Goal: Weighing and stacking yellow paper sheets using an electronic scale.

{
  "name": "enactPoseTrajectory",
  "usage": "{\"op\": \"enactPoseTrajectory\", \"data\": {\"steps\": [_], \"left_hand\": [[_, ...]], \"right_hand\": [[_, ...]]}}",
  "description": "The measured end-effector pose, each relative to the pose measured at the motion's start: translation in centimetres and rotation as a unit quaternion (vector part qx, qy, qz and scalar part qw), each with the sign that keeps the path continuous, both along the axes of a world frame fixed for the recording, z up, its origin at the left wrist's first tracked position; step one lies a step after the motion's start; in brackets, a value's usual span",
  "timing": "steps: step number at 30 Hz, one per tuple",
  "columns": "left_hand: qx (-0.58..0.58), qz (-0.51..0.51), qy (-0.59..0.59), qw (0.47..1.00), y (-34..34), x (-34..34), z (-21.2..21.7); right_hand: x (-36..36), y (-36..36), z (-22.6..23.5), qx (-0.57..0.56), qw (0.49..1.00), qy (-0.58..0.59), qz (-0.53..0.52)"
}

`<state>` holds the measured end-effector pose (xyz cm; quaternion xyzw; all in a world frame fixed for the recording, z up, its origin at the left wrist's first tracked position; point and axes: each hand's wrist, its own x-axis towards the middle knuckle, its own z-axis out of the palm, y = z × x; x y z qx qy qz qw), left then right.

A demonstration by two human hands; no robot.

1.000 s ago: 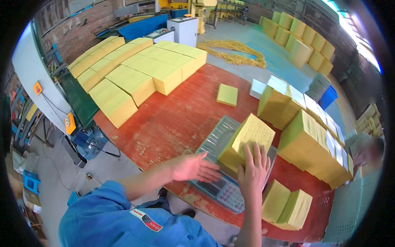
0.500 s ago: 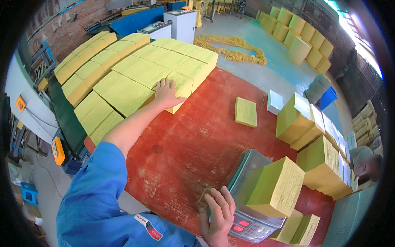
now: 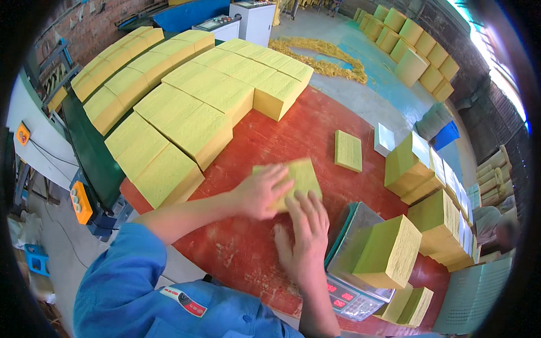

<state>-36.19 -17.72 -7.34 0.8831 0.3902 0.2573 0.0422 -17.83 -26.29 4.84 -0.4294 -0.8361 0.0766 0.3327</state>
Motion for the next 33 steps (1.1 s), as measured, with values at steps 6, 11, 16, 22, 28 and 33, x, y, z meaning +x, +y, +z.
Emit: {"op": "enactPoseTrajectory", "data": {"steps": [6, 11, 16, 22, 28, 33], "left_hand": [[-0.076, -0.189, 0.076, 0.976, -12.1, -3.5, 4.3], [-0.22, 0.161, -0.31, 0.911, -23.6, -4.9, 1.2], [-0.304, 0.358, -0.682, 0.561, -32.0, 3.5, -3.5], [-0.348, 0.231, -0.747, 0.516, -34.7, 7.4, -3.7], [-0.411, 0.295, -0.709, 0.491, -38.1, 11.2, -2.0], [-0.44, 0.261, -0.733, 0.448, -38.3, 12.2, 0.3]], "right_hand": [[4.2, 0.8, -7.2, -0.253, 0.964, -0.065, 0.047], [4.3, -7.3, -8.0, -0.32, 0.944, -0.019, 0.078], [5.2, -12.0, -9.7, -0.292, 0.955, 0.002, 0.048], [7.3, -15.7, -10.8, -0.284, 0.956, 0.02, 0.067], [11.6, -18.8, -10.6, -0.336, 0.935, 0.038, 0.109], [15.9, -19.4, -12.7, -0.449, 0.871, 0.173, 0.098]]}}
